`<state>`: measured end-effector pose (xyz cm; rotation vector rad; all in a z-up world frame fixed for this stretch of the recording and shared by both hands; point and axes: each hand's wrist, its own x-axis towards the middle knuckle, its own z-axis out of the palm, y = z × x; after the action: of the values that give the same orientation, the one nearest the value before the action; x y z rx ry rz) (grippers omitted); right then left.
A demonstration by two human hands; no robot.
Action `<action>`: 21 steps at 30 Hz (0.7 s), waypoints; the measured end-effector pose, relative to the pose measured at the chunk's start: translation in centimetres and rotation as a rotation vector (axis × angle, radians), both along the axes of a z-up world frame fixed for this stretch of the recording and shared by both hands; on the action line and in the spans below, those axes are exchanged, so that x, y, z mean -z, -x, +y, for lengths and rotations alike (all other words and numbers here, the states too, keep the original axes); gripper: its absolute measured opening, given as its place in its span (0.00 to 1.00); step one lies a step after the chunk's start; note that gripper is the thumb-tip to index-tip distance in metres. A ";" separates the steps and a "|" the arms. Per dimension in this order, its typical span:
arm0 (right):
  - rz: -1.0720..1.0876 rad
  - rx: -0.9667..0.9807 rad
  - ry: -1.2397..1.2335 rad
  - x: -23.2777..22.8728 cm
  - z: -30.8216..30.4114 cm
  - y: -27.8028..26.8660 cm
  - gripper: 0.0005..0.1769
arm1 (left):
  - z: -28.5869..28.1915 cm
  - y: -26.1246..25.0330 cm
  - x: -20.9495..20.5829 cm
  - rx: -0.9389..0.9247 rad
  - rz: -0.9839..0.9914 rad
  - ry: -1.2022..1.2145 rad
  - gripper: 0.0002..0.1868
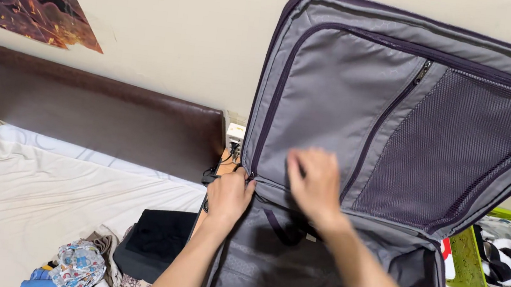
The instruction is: Unpacking clothes from a suitcase and organizing them on a bed.
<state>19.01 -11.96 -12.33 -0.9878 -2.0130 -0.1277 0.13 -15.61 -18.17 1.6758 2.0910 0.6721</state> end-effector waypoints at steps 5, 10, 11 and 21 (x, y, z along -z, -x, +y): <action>0.036 0.078 0.365 12.2 -7.6 -3.8 0.04 | -3.6 0.6 -0.5 0.083 -0.020 -0.039 0.13; -0.171 0.142 0.734 24.4 -14.5 -12.5 0.24 | -6.7 0.2 0.8 0.199 0.075 -0.290 0.08; -0.167 0.139 0.737 25.1 -15.2 -13.4 0.24 | -6.5 -0.2 0.8 0.199 0.080 -0.286 0.08; -0.399 0.373 1.079 34.2 -24.4 -21.7 0.34 | -0.9 -1.6 -0.1 -0.057 -0.015 -0.177 0.21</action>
<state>40.75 -36.32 -46.48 -2.1365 -2.2139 0.6860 1.77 -16.52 -18.09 1.7020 2.1297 0.9086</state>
